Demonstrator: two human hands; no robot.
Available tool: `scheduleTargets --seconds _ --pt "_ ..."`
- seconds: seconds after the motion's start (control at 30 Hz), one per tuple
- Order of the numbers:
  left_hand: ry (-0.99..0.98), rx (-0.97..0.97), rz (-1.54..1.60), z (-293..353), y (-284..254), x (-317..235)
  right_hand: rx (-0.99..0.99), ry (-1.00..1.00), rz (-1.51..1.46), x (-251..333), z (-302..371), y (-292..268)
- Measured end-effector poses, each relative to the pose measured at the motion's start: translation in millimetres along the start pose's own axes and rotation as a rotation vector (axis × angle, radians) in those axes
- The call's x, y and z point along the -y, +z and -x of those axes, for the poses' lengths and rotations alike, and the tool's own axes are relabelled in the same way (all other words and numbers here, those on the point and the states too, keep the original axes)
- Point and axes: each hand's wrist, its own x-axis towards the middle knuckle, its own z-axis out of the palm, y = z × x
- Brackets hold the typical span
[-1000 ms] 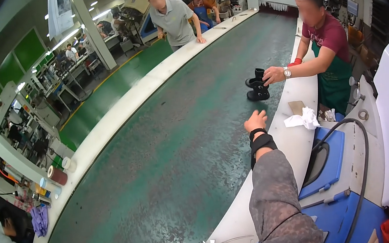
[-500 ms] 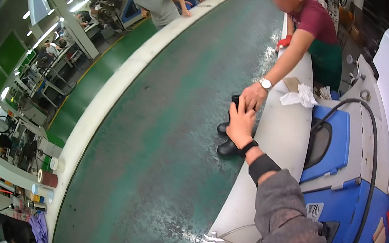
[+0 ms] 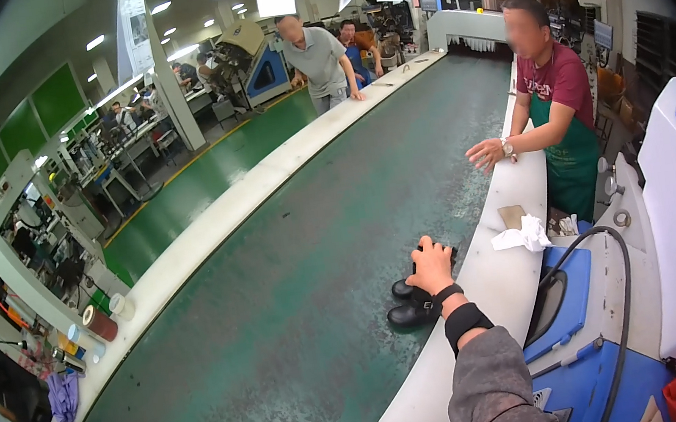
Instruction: Inspecting and comparing finished black boots on a conveyor belt in a factory setting.
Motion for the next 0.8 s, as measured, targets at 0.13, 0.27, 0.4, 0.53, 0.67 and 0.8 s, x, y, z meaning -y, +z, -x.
scheduleTargets --seconds 0.13,0.27,0.4,0.53,0.67,0.8 --pt "0.024 0.024 0.036 -2.1 0.4 3.2 0.025 0.075 -0.014 -2.3 13.5 -0.6" --pt "0.023 0.014 0.017 -7.1 1.8 8.3 0.29 0.036 -0.042 -15.4 12.9 -4.3" --pt "0.032 -0.01 0.004 -10.9 2.3 10.7 0.387 -0.133 -0.171 -25.2 3.0 -5.0" --pt "0.02 -0.01 -0.005 -15.1 3.1 6.7 0.428 -0.056 -0.175 -27.1 -2.3 -5.4" --pt "0.01 -0.004 -0.011 -19.7 4.6 0.9 0.456 -0.053 -0.136 -23.5 -2.6 -10.5" --pt "-0.001 0.007 -0.021 -24.6 7.8 -1.3 0.47 -0.041 -0.144 -21.9 -1.7 -12.4"
